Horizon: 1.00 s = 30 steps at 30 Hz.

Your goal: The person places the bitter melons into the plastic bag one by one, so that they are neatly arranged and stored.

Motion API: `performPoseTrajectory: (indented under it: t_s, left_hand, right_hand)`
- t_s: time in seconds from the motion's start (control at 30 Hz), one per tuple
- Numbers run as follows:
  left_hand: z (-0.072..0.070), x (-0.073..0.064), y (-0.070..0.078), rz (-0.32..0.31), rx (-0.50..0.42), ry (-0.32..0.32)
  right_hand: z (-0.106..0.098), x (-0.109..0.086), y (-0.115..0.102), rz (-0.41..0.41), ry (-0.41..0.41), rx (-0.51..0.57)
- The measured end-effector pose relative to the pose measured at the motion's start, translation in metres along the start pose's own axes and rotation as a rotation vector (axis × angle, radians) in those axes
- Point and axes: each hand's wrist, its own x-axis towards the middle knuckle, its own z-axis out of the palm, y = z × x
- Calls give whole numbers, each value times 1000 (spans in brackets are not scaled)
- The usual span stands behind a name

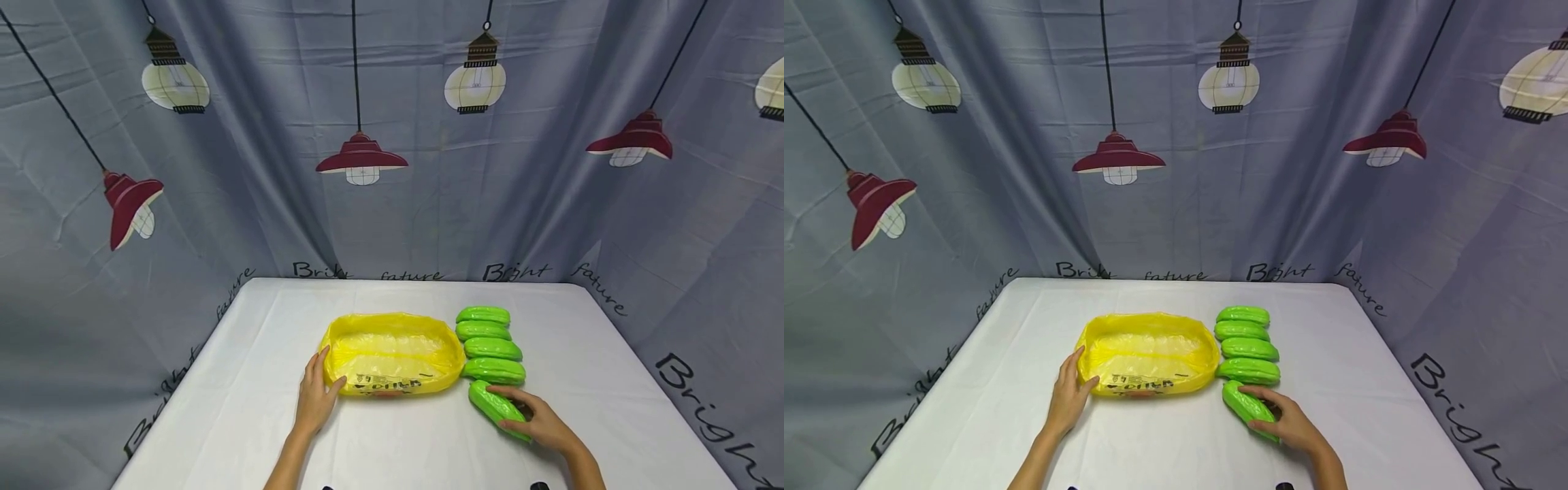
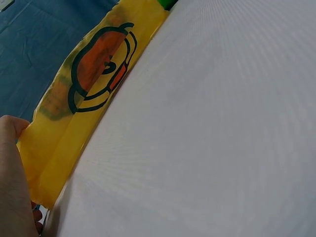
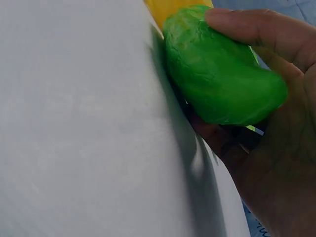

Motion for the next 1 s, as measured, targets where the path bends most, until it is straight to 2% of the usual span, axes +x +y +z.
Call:
performPoseTrajectory:
  t_s: [0.13,0.37,0.53,0.63,0.87,1.0]
  left_hand:
    - [1,-1,0,-4,9,2]
    - [1,-1,1,2,8,5]
    - [0,-1,2,4,7,7]
    - [0,-1,1,10,9,16]
    - [0,-1,1,-6,-10,12]
    - [0,-1,2,-17,-16,9]
  right_hand:
    - [2,-5,-3,-9,-22,1]
    - [2,-10,-18,42,-44,-12]
    - [3,-7,-25,26,-22,52]
    - [5,-3,-31,-8,23,112]
    - [7,19,-48,-13,108,243]
    - [9,33,-56,-89,113,272]
